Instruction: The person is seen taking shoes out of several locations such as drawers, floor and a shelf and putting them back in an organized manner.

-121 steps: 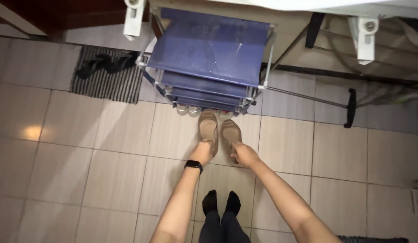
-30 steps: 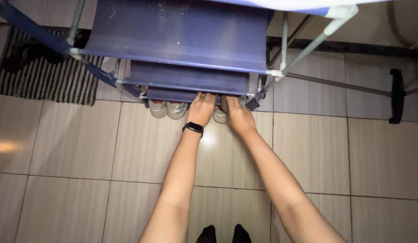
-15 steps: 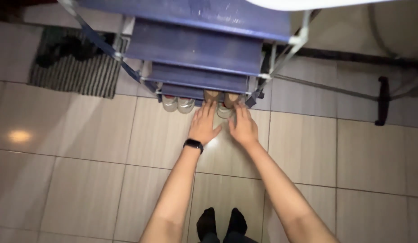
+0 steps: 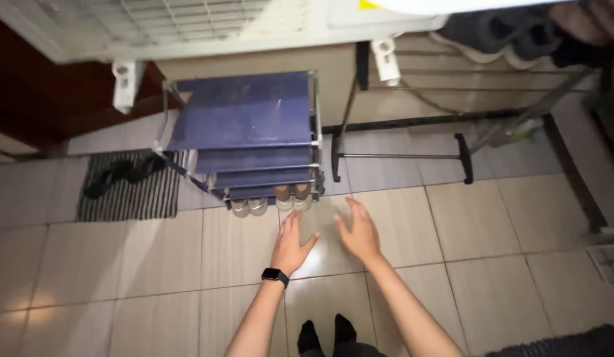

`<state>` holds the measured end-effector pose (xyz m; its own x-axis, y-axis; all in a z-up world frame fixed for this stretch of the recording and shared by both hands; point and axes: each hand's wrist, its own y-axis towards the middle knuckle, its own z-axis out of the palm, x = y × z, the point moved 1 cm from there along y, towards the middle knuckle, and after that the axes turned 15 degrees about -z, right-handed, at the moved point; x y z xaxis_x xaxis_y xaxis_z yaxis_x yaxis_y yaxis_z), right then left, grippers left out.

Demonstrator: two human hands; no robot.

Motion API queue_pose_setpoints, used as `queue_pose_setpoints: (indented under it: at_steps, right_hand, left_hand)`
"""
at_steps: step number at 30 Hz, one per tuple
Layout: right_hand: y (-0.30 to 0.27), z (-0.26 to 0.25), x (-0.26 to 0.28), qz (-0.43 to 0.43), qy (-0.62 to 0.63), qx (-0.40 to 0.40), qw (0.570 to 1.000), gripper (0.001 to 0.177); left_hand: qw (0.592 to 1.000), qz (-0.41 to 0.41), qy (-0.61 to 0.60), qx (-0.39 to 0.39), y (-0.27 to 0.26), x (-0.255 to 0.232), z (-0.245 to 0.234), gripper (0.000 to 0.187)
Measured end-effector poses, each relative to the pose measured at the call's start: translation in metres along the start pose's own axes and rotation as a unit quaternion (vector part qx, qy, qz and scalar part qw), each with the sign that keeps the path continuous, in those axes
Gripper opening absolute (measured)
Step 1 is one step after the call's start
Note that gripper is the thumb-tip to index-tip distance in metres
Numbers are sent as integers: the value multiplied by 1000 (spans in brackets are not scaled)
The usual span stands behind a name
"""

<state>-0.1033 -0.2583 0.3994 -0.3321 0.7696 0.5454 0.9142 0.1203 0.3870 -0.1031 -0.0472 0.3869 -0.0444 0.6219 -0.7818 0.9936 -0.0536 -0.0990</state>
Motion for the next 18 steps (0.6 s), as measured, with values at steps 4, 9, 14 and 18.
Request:
queue_pose_setpoints:
  at_steps: [4,9,14,18]
  right_hand:
    - [7,-71,8,26,12,-53,998,59]
    - [31,-159,33,95,32,-114,988,65]
    - [51,-225,31,88,45,-204,974,65]
    - [57,-286,33,93,33,-255,962,64]
  left_hand:
    - [999,2,-15,43,-8,-65,-25,81]
    - [994,69,-48,67,5,-151,-51,79]
    - [984,152,-59,68,39,-225,-60,79]
    - [971,201,-88,98,44,-295,-69,78]
